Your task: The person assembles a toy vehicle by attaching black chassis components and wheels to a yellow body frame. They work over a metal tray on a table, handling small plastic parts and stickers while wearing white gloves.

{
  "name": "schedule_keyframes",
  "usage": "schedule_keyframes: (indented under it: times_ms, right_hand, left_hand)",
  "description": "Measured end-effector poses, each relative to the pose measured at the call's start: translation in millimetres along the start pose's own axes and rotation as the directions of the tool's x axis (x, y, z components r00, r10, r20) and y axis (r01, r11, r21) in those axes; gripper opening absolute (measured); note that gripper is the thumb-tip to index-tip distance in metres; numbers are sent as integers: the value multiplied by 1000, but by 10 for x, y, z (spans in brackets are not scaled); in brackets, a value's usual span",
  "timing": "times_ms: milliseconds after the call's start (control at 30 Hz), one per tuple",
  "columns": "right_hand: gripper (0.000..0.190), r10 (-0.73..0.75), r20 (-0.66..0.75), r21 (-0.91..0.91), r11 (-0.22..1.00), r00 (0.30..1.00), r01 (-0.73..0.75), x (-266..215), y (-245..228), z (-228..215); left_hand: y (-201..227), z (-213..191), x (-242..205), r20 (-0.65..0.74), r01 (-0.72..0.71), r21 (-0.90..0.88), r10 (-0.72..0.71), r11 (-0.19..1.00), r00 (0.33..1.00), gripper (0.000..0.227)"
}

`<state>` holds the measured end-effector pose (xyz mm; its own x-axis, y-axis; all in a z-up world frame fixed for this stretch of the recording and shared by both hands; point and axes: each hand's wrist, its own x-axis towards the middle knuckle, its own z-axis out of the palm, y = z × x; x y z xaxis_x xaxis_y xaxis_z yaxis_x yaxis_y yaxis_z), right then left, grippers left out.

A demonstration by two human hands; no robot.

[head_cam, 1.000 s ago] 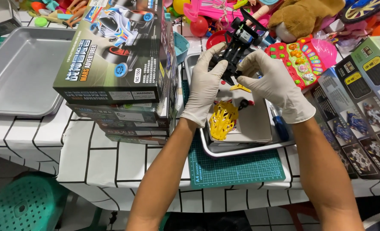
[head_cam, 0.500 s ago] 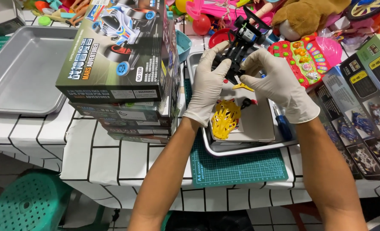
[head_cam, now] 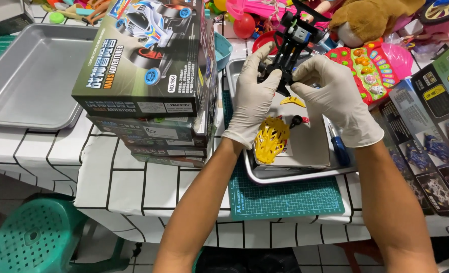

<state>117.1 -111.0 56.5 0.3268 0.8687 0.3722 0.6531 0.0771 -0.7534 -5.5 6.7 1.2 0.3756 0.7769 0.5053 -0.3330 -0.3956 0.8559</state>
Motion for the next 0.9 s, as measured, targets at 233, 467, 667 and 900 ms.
schedule_keyframes:
  times_ms: [233, 467, 667, 900]
  right_hand:
    - [22, 95, -23, 84, 992, 995, -93, -15, -79, 5]
    - [23, 47, -58, 202, 979, 997, -34, -30, -98, 0]
    - [24, 18, -84, 248, 969, 996, 4, -9, -7, 26]
    - [23, -43, -88, 185, 981, 995, 59, 2, 73, 28]
  left_hand:
    - [202, 15, -26, 35, 105, -165, -100, 981, 994, 49]
    - [289, -7, -25, 3, 173, -81, -173, 982, 985, 48]
    - [258, 8, -56, 40, 179, -113, -176, 977, 984, 48]
    - [266, 10, -68, 50, 163, -103, -159, 981, 986, 45]
